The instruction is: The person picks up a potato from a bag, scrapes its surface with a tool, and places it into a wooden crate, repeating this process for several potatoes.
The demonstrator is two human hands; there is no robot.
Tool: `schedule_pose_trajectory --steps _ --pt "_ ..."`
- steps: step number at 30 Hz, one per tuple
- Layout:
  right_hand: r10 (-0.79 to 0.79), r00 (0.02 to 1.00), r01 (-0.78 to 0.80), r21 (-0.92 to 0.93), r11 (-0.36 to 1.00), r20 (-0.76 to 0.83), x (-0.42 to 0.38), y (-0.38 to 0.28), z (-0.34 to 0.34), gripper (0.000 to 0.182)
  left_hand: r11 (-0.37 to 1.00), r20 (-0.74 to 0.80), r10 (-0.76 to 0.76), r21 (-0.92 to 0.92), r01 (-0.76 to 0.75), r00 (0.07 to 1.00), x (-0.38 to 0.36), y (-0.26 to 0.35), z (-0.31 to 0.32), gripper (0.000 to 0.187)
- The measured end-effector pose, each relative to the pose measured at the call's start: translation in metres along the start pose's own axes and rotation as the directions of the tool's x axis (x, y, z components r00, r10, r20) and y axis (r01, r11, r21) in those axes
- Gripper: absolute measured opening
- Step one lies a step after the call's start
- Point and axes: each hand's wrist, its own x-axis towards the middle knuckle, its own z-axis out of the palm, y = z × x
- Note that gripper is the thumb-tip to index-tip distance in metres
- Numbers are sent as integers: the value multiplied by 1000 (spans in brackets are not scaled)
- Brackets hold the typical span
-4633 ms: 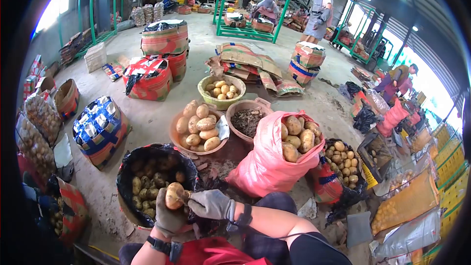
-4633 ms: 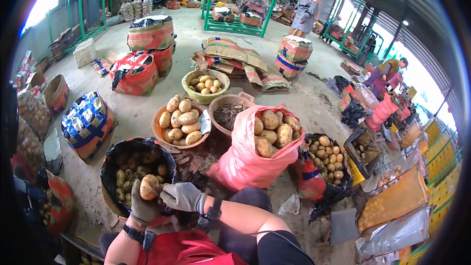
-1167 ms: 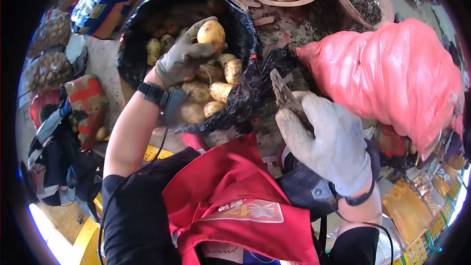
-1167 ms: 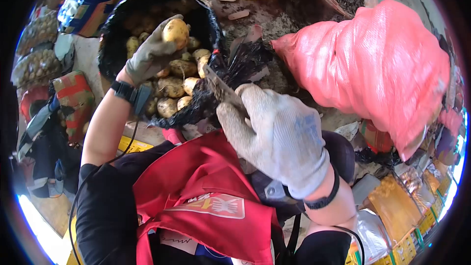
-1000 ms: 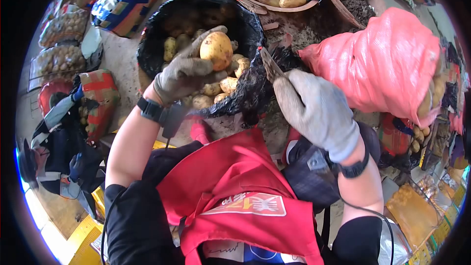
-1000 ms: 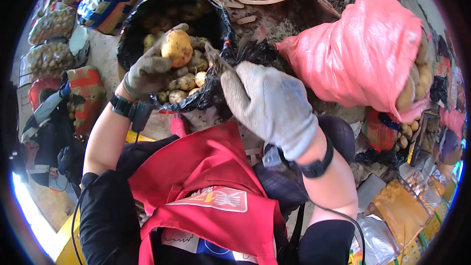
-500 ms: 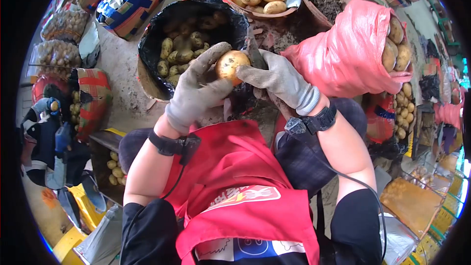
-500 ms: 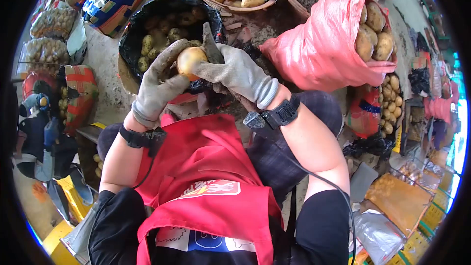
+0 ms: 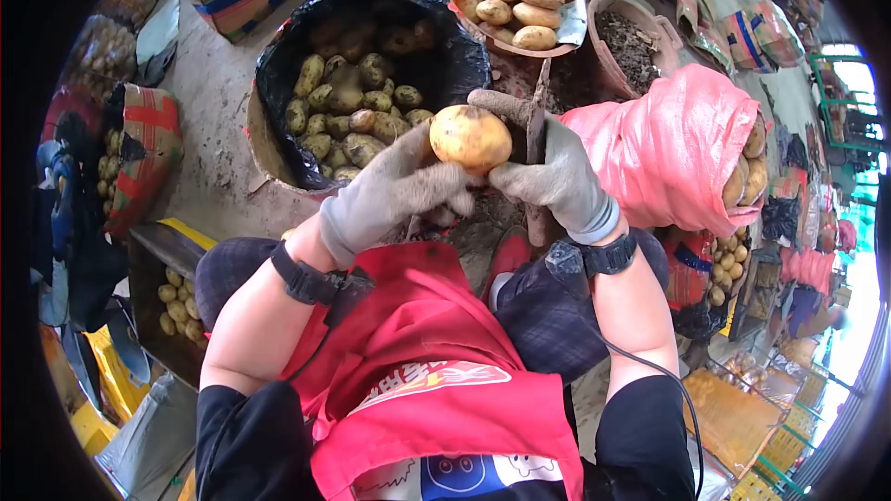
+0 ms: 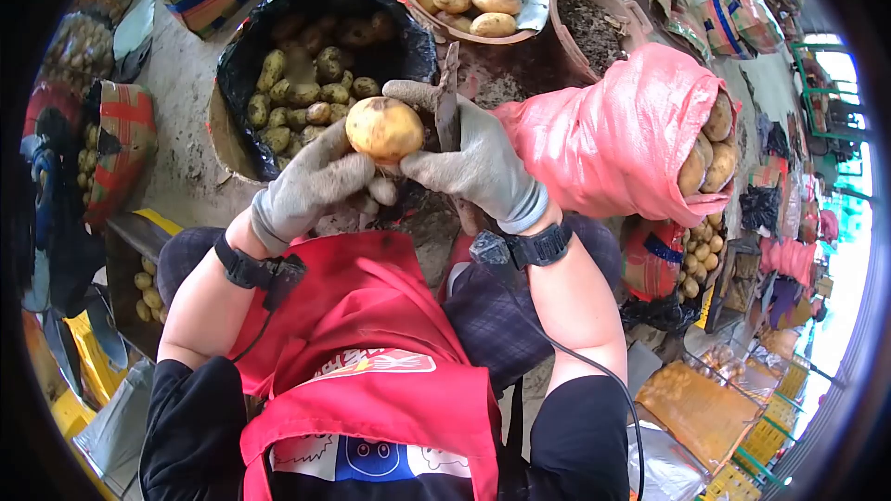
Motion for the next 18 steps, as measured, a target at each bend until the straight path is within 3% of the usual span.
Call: schedule_pose_trajectory --steps 1,2,3,5,7,12,14,18 --pt "6 1000 -6 2 1000 5 1 -2 1 67 993 -30 -96 -69 94 995 -2 0 -2 73" --pt "54 998 -56 -78 995 -19 0 -7 2 66 995 -79 2 -99 -10 997 -1 0 2 75" --pt "99 994 -106 -156 982 -48 -2 -10 2 65 995 -83 0 -103 -8 997 2 -5 3 75" --pt "43 996 -57 -205 977 -73 -1 -6 0 61 940 -200 341 66 -335 918 8 -13 3 80" --pt "300 953 -301 -40 953 -37 -3 -14 -1 68 946 -220 323 38 -323 920 7 -12 0 87" --pt "197 969 -216 -129 968 -152 -6 0 8 58 947 -208 316 122 -295 926 9 -16 5 87" --pt "1 982 -60 -304 951 -189 -6 9 8 51 961 -205 275 86 -262 939 8 -13 9 88" --pt "130 967 -164 -145 976 -219 -9 9 4 44 959 -197 282 89 -270 939 9 -16 10 90"
